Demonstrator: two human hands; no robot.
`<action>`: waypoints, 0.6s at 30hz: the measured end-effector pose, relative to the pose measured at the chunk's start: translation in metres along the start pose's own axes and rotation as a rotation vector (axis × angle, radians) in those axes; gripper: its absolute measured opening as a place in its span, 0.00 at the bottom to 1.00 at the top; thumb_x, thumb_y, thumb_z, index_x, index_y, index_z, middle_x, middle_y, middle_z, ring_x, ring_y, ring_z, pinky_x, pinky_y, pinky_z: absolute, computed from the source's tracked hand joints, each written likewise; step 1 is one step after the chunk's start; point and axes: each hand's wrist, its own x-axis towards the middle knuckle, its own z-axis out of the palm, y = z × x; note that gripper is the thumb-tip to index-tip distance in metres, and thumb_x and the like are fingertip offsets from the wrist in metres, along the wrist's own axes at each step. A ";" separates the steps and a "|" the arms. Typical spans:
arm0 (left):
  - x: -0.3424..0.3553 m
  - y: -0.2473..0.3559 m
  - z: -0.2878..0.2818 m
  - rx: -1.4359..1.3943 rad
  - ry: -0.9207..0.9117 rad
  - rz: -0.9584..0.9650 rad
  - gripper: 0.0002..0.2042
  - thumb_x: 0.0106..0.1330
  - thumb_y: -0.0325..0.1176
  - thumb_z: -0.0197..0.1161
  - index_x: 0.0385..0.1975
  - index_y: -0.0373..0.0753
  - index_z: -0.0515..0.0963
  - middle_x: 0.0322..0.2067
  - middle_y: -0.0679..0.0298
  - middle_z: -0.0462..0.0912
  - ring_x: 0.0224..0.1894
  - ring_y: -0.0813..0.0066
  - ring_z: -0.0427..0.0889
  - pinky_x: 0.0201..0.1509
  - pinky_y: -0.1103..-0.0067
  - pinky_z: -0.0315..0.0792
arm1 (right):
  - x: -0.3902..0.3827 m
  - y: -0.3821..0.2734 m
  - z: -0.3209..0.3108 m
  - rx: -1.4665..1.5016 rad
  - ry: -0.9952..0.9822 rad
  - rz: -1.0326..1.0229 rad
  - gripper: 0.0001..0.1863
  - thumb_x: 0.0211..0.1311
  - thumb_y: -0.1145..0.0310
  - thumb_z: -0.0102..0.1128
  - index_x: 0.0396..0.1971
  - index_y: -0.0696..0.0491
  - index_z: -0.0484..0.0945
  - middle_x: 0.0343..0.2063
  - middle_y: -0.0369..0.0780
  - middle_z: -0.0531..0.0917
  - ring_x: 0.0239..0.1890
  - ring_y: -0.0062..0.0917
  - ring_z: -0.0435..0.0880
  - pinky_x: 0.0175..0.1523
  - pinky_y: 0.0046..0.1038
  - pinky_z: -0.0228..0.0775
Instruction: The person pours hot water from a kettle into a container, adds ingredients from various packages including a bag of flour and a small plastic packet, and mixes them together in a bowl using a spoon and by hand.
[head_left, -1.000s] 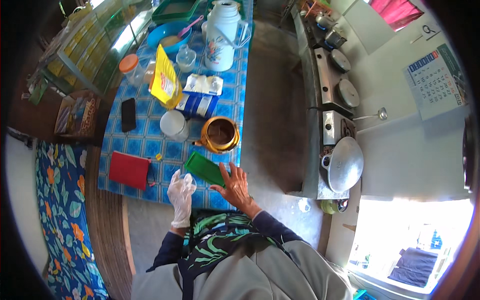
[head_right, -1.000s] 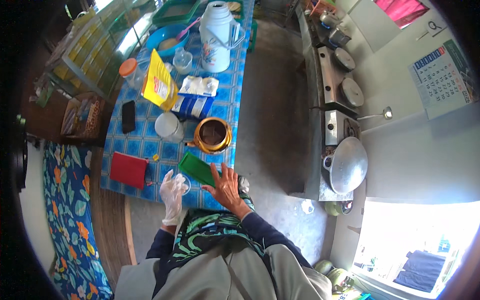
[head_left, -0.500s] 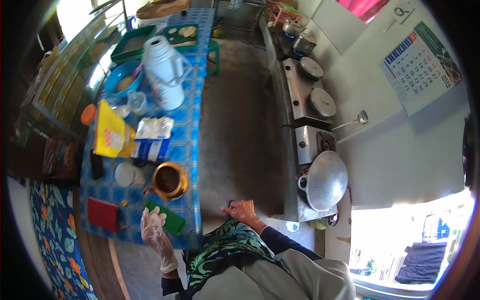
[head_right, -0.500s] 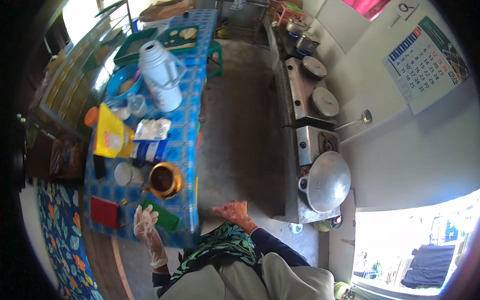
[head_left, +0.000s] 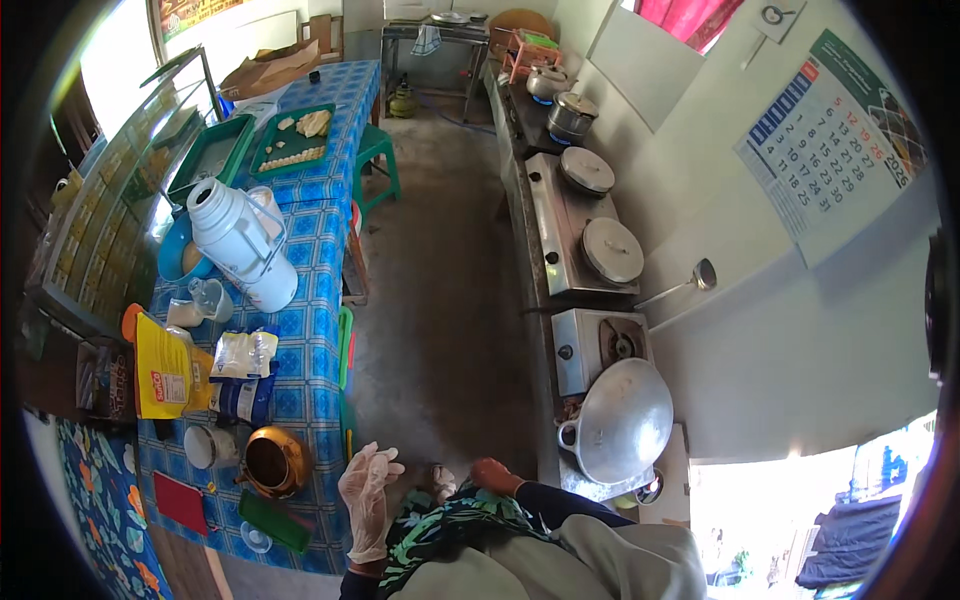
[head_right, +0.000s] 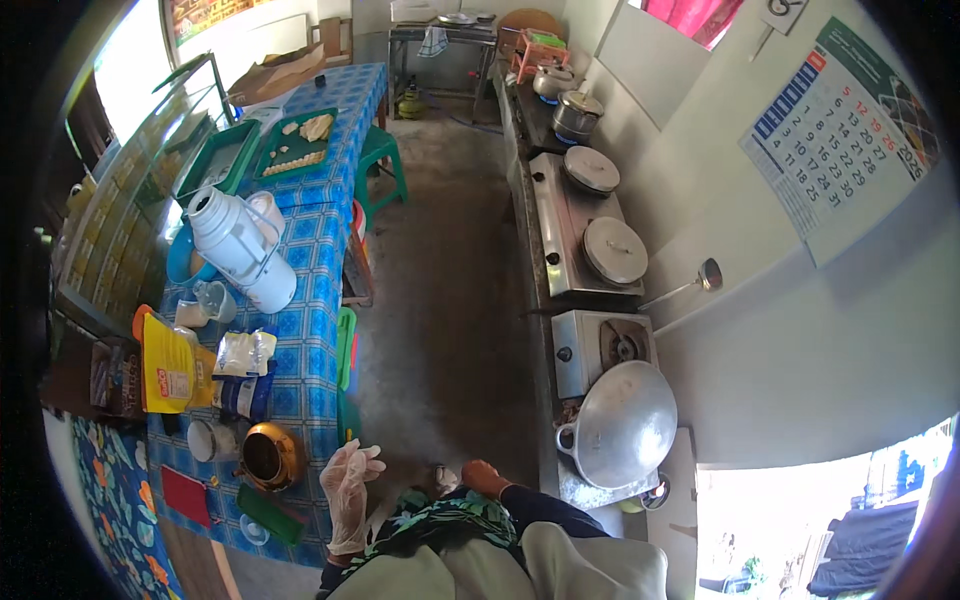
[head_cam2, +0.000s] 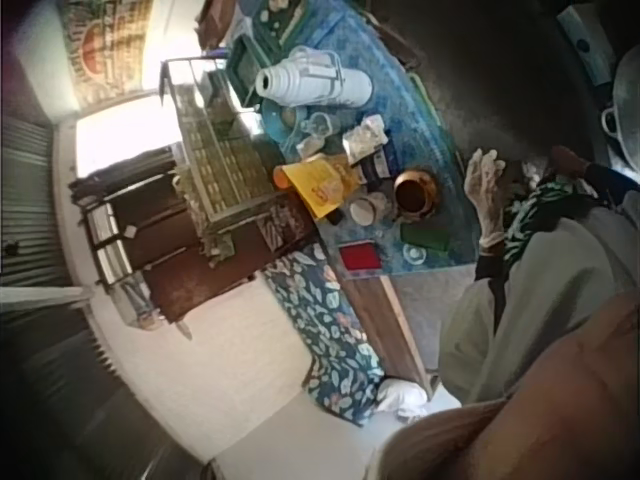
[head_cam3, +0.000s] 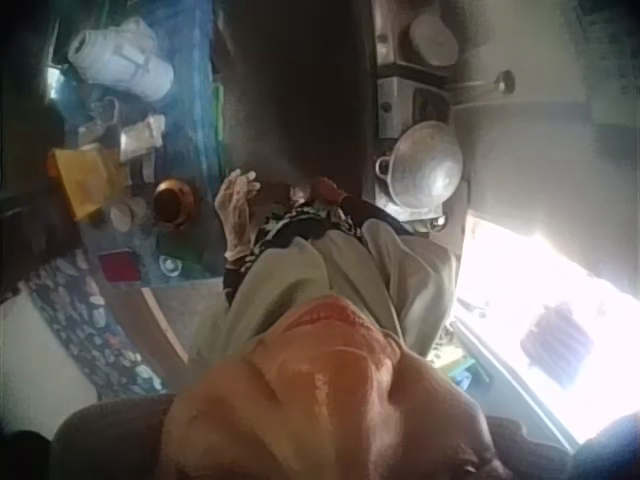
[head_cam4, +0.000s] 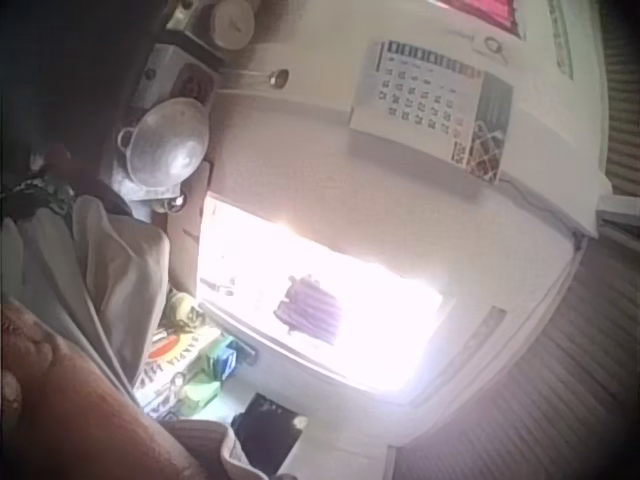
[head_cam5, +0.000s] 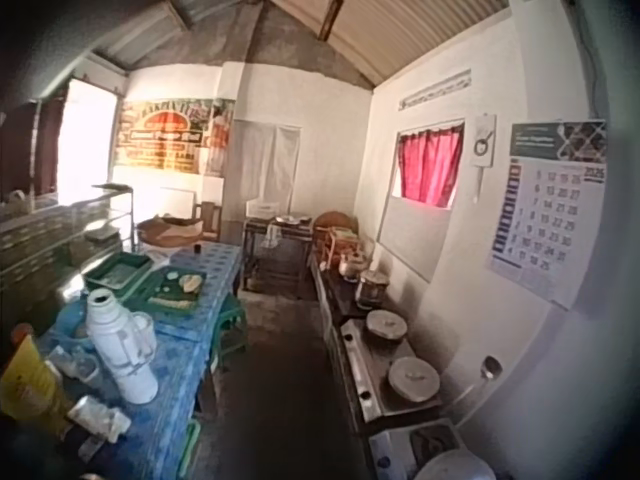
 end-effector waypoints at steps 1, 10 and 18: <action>0.006 0.000 0.000 -0.006 0.038 -0.034 0.21 0.68 0.40 0.62 0.52 0.28 0.73 0.40 0.55 0.85 0.34 0.75 0.84 0.39 0.82 0.75 | 0.007 0.007 -0.009 -0.019 -0.007 -0.020 0.15 0.52 0.57 0.59 0.28 0.54 0.83 0.32 0.50 0.84 0.39 0.47 0.84 0.44 0.48 0.76; 0.108 -0.017 -0.005 -0.097 0.265 -0.068 0.24 0.67 0.42 0.64 0.52 0.27 0.72 0.36 0.55 0.84 0.31 0.76 0.83 0.36 0.83 0.73 | 0.108 0.044 -0.086 0.180 0.063 -0.045 0.09 0.46 0.62 0.61 0.17 0.52 0.81 0.24 0.49 0.82 0.31 0.44 0.83 0.35 0.44 0.74; 0.329 0.041 0.051 0.013 0.212 0.002 0.21 0.70 0.42 0.60 0.52 0.28 0.73 0.36 0.58 0.84 0.31 0.78 0.81 0.36 0.84 0.72 | 0.257 0.025 -0.252 0.194 0.411 0.136 0.06 0.38 0.68 0.58 0.16 0.55 0.75 0.21 0.53 0.77 0.30 0.52 0.79 0.35 0.50 0.68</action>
